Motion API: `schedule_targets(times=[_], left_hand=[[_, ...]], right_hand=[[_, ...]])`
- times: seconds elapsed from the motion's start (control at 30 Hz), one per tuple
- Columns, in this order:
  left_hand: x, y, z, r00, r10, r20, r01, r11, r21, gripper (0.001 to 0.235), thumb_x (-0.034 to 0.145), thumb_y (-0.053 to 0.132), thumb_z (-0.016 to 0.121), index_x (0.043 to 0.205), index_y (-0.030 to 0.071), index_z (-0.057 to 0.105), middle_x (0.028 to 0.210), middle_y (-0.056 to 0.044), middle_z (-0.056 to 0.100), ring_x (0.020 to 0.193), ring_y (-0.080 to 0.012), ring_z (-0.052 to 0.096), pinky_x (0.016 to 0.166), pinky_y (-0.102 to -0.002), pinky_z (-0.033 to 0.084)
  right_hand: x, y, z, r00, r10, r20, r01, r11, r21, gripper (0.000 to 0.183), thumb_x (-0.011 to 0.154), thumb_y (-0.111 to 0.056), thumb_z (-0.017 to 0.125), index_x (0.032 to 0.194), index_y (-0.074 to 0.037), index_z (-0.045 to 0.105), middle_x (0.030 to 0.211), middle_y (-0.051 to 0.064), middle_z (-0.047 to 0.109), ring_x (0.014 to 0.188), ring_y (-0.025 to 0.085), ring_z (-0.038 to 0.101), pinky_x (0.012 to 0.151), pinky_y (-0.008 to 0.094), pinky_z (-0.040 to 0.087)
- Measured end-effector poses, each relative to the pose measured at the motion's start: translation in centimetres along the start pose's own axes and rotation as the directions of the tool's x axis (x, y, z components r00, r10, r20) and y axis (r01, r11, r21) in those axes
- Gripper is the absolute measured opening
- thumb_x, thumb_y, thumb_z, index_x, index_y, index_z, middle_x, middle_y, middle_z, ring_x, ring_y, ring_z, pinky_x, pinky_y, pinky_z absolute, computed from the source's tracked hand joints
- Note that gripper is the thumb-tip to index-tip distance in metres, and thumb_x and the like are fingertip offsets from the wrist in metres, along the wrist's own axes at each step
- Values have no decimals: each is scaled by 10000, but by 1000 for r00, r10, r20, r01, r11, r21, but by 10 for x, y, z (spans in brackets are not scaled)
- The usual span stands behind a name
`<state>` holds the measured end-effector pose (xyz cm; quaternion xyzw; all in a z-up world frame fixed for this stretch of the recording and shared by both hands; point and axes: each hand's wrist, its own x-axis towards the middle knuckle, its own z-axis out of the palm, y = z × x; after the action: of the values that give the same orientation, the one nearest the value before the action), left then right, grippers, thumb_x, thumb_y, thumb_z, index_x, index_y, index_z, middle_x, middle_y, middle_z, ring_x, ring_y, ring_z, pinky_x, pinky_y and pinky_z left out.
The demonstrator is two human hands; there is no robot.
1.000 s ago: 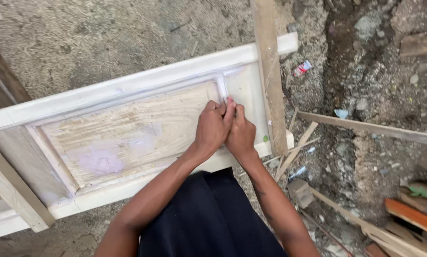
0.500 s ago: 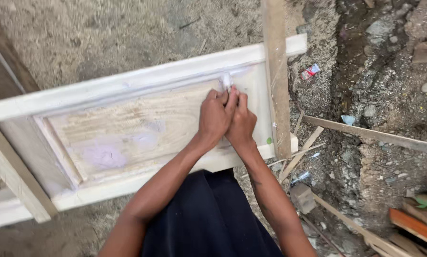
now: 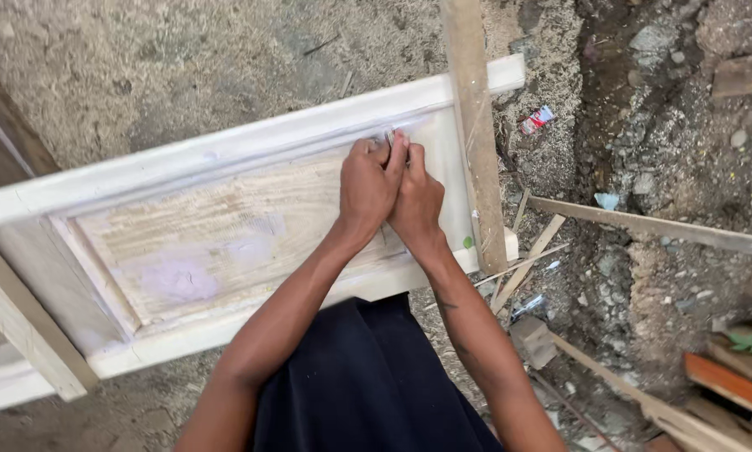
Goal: The person sands a white wooden door panel using a sanding block. They work along the edges and corners, then move to the flat central surface, applying consistent pressure to smooth the wood.
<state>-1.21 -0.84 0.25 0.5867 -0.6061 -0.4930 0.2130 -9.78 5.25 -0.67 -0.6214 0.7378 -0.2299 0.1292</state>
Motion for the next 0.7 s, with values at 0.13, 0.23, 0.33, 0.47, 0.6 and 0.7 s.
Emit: schedule_targets(times=[0.13,0.23,0.33,0.47,0.6,0.7], left_hand=[[-26,-2,-1,999,37,18,-38,999,14,373,970,325,638,903,-15,776,789,-294,606,672,-417,618,629,-496,490],[-12,-4,-7,999,24,45,-23,1000,-18,392,977,340,638,881,-17,769,774,-293,623,678,-410,616,635,-502,479],[18,-3,-9,984,-160,84,160,987,10,532,1024,404,667,820,-86,702,750,-294,640,661,-422,588,683,-495,485],[2,-2,-9,999,-13,38,12,1000,14,458,1027,374,651,852,-38,751,765,-291,614,673,-393,585,641,-490,467],[-6,4,-10,999,43,-3,-43,998,-54,386,969,346,638,918,-6,788,712,-285,611,613,-371,579,582,-481,458],[25,6,-18,996,-22,82,26,999,-42,451,1011,372,640,864,-39,753,737,-288,636,604,-384,574,637,-463,488]], right_hand=[[-23,-12,-12,996,48,71,-45,998,-45,564,903,-96,702,1417,83,555,1158,179,614,702,334,701,523,405,527],[-14,-12,1,996,78,40,-77,997,-26,559,913,-110,709,1409,91,549,1141,185,617,695,332,703,524,411,530],[11,-1,16,998,35,53,-33,999,-40,333,893,-155,740,1187,-45,628,1138,159,626,714,332,690,578,425,532],[-2,-5,4,999,2,39,0,999,-40,581,901,-106,700,1429,75,537,1159,182,614,724,329,696,563,415,535],[-7,-9,3,999,30,42,-29,999,-25,606,907,-106,692,1442,113,509,1133,191,607,696,330,697,520,413,525],[15,-3,15,999,36,36,-34,998,-61,478,913,-146,714,1334,28,571,1155,182,610,706,333,690,561,420,529]])
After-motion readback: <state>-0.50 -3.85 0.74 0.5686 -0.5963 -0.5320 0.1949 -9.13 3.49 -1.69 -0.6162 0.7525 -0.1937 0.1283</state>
